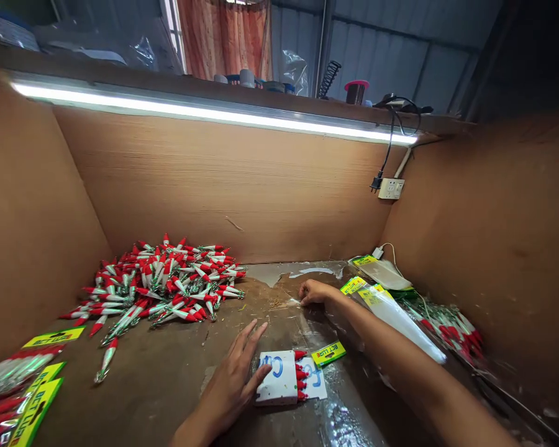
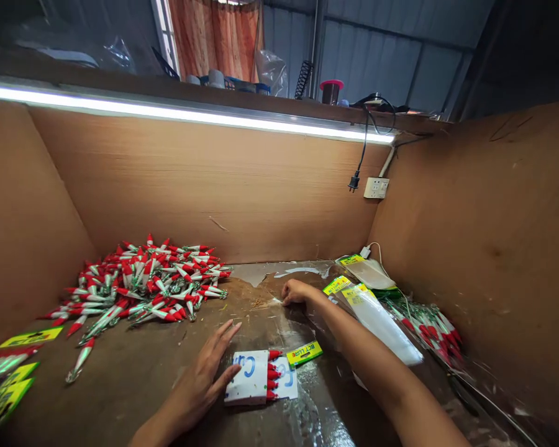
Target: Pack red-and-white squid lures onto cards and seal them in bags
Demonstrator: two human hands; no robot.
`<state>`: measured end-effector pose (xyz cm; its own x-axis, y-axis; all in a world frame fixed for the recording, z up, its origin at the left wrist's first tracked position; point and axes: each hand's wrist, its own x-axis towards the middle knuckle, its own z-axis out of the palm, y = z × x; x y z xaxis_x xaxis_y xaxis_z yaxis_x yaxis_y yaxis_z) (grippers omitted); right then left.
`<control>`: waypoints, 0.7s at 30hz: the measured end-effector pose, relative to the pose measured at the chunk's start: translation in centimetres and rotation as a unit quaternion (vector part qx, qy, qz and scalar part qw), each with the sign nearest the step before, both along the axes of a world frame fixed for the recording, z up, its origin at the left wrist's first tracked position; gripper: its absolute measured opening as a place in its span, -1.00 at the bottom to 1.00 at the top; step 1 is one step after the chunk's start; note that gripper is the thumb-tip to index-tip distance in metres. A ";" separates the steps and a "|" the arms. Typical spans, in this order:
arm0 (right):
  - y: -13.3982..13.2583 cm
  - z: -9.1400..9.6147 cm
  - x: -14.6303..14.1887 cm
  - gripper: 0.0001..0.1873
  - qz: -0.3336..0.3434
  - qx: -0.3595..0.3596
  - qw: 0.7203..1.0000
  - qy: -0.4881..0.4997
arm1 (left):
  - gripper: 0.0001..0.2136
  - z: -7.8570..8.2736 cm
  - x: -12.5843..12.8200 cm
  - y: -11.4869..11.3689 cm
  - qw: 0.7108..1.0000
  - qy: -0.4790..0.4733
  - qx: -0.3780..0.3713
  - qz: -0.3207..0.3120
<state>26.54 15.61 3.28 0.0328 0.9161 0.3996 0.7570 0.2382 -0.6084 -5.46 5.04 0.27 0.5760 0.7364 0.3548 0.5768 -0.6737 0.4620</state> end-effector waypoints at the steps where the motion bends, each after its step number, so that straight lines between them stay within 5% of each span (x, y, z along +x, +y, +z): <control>1: 0.3 0.6 -0.1 -0.64 -0.001 -0.018 1.000 -0.006 | -0.45 0.1 -0.2 0.1 1.000 -0.011 -0.001 0.009; 4: 0.1 2.9 0.0 -0.75 -0.009 -0.059 0.998 -0.029 | -0.49 0.5 -0.6 0.6 0.998 -0.052 -0.003 0.034; 9: -3.5 6.5 -1.7 -0.74 -0.022 0.019 1.000 -0.010 | -0.43 1.1 -0.7 1.3 0.987 -0.136 -0.009 0.084; 13: -7.8 6.1 -6.5 -0.69 0.109 0.042 0.979 0.168 | -0.23 2.2 -0.8 0.9 0.969 -0.210 -0.002 0.128; 17: -10.0 3.3 -11.0 -0.69 0.277 -0.102 0.872 0.389 | -0.06 3.3 -1.5 0.6 0.952 -0.282 -0.022 0.119; 21: -10.2 0.8 -12.7 -0.65 0.319 -0.197 0.766 0.522 | -0.13 3.0 -2.0 1.3 0.935 -0.319 -0.155 -0.016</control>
